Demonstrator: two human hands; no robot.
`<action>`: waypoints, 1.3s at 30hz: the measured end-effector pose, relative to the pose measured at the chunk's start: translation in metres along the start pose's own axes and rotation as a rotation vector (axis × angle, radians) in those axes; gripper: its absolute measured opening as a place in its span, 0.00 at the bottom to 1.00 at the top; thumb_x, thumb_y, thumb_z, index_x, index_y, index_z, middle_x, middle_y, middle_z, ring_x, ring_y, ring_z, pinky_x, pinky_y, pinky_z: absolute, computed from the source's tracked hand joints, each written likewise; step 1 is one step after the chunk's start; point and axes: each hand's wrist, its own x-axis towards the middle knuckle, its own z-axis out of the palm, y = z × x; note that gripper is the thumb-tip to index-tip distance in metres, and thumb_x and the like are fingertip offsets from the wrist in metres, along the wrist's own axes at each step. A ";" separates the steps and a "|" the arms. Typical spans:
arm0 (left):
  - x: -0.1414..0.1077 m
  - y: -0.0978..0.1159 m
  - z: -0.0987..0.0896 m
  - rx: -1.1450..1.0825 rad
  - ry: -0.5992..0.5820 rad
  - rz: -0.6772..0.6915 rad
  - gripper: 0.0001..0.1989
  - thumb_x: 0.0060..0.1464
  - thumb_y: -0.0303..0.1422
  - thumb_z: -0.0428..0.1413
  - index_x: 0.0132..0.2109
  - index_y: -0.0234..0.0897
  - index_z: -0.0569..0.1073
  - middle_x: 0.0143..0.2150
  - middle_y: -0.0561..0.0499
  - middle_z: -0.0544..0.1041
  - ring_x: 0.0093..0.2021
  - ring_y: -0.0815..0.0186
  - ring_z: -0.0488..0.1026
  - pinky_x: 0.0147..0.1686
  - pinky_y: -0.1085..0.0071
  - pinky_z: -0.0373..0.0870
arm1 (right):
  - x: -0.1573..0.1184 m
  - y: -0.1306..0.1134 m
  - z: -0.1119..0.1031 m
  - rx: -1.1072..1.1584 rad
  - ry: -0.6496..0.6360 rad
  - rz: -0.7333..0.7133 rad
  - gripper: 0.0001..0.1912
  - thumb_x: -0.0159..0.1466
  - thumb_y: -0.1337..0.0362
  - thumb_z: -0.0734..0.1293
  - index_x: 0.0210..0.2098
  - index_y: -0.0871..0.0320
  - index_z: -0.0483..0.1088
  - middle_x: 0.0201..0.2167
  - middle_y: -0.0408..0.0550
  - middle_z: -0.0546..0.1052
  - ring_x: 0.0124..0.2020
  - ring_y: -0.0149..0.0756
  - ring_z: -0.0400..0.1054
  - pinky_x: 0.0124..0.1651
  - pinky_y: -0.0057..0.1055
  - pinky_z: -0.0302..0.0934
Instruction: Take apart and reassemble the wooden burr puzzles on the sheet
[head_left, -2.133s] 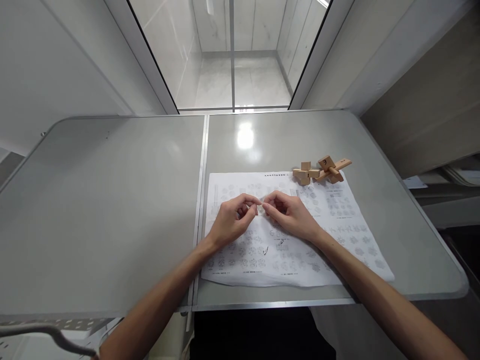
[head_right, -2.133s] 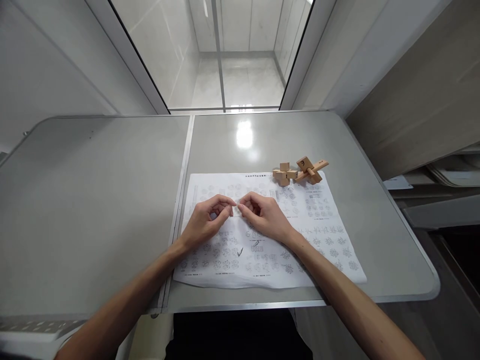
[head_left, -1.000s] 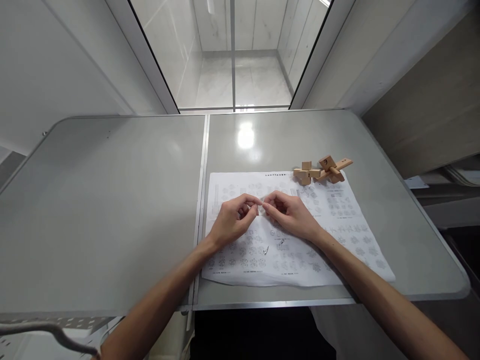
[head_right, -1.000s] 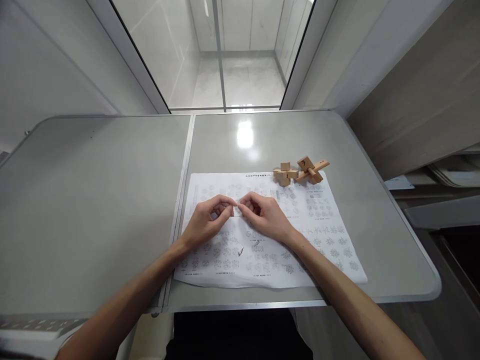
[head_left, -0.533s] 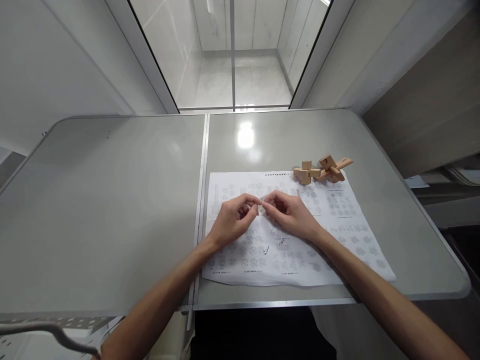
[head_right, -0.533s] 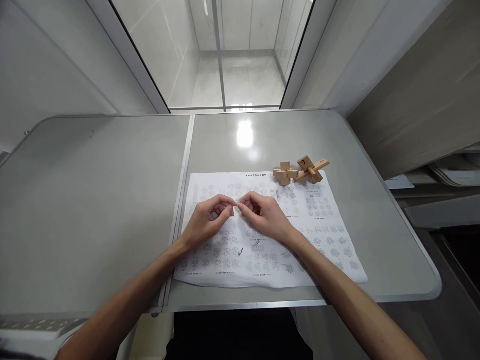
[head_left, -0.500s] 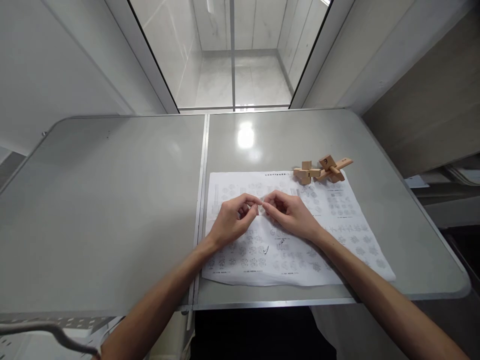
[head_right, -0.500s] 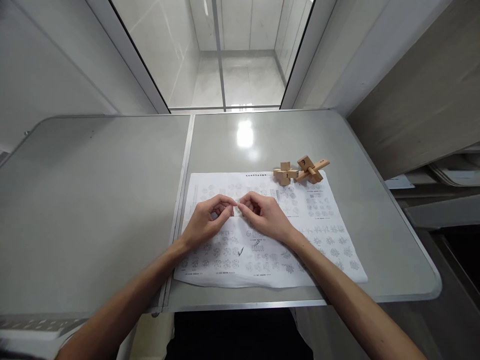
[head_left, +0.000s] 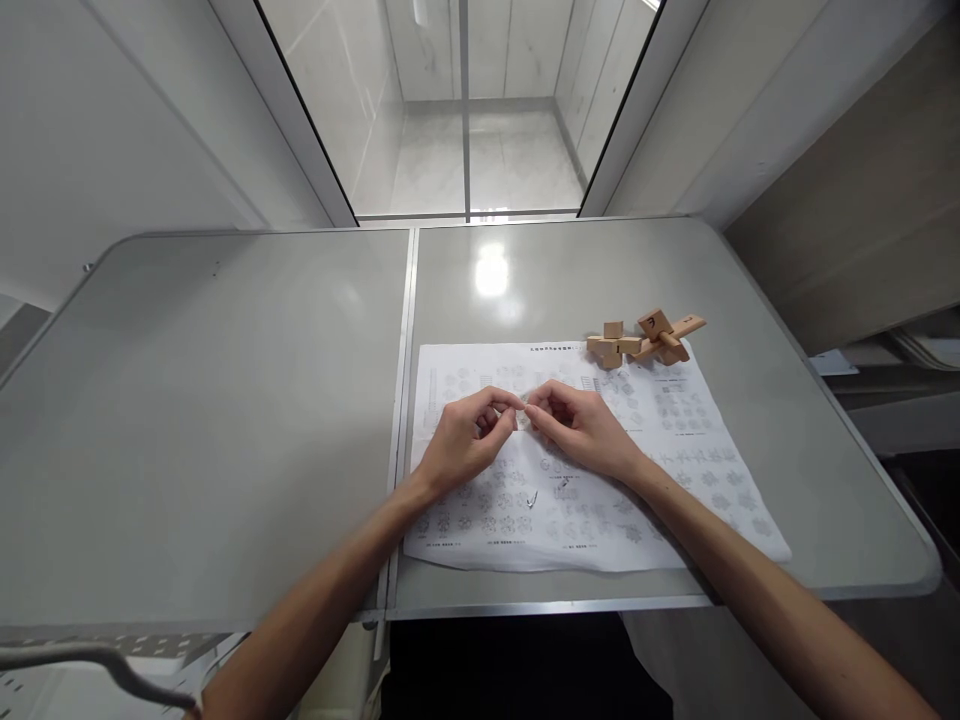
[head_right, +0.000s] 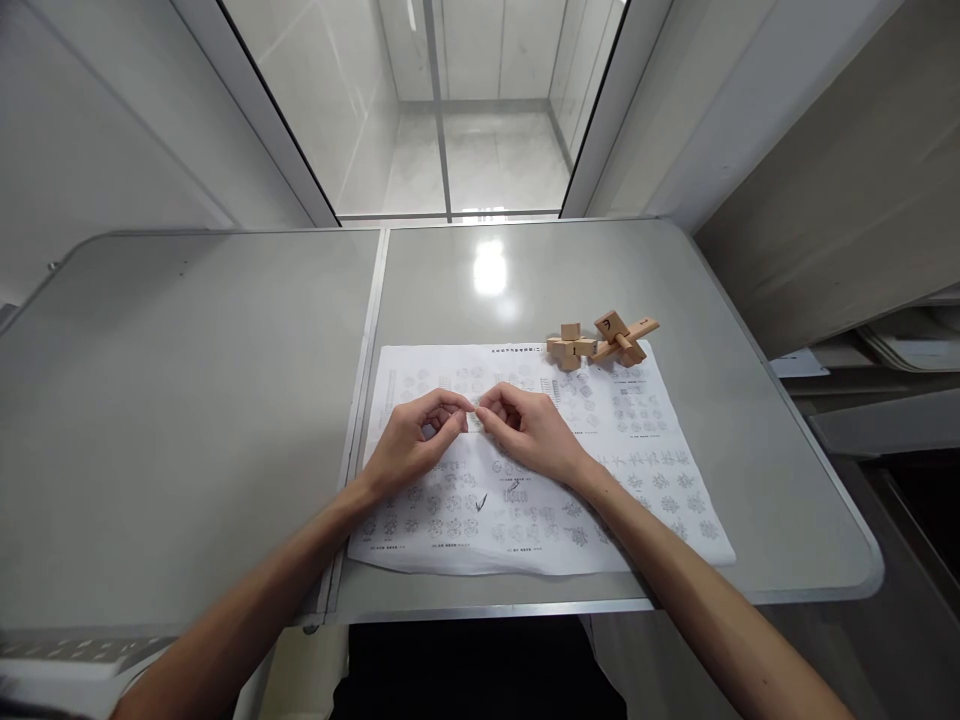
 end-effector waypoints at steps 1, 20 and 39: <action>0.000 0.000 0.000 0.000 -0.001 0.001 0.08 0.67 0.30 0.55 0.47 0.36 0.79 0.32 0.51 0.80 0.30 0.69 0.75 0.27 0.75 0.65 | 0.000 0.000 0.000 0.001 -0.002 0.003 0.19 0.76 0.46 0.66 0.39 0.54 0.73 0.26 0.43 0.75 0.24 0.33 0.65 0.28 0.33 0.59; -0.001 0.001 0.000 -0.004 -0.004 0.003 0.08 0.68 0.30 0.55 0.47 0.36 0.79 0.32 0.51 0.80 0.30 0.69 0.75 0.27 0.75 0.65 | -0.001 0.000 0.000 0.005 -0.005 0.000 0.17 0.76 0.49 0.66 0.39 0.55 0.74 0.26 0.42 0.75 0.25 0.33 0.64 0.28 0.33 0.58; -0.001 0.000 -0.001 0.000 -0.006 0.004 0.08 0.68 0.30 0.55 0.46 0.36 0.79 0.32 0.51 0.80 0.30 0.69 0.74 0.28 0.74 0.65 | -0.001 -0.001 0.000 0.003 -0.009 0.024 0.18 0.76 0.46 0.66 0.40 0.54 0.74 0.26 0.42 0.74 0.24 0.34 0.64 0.28 0.33 0.59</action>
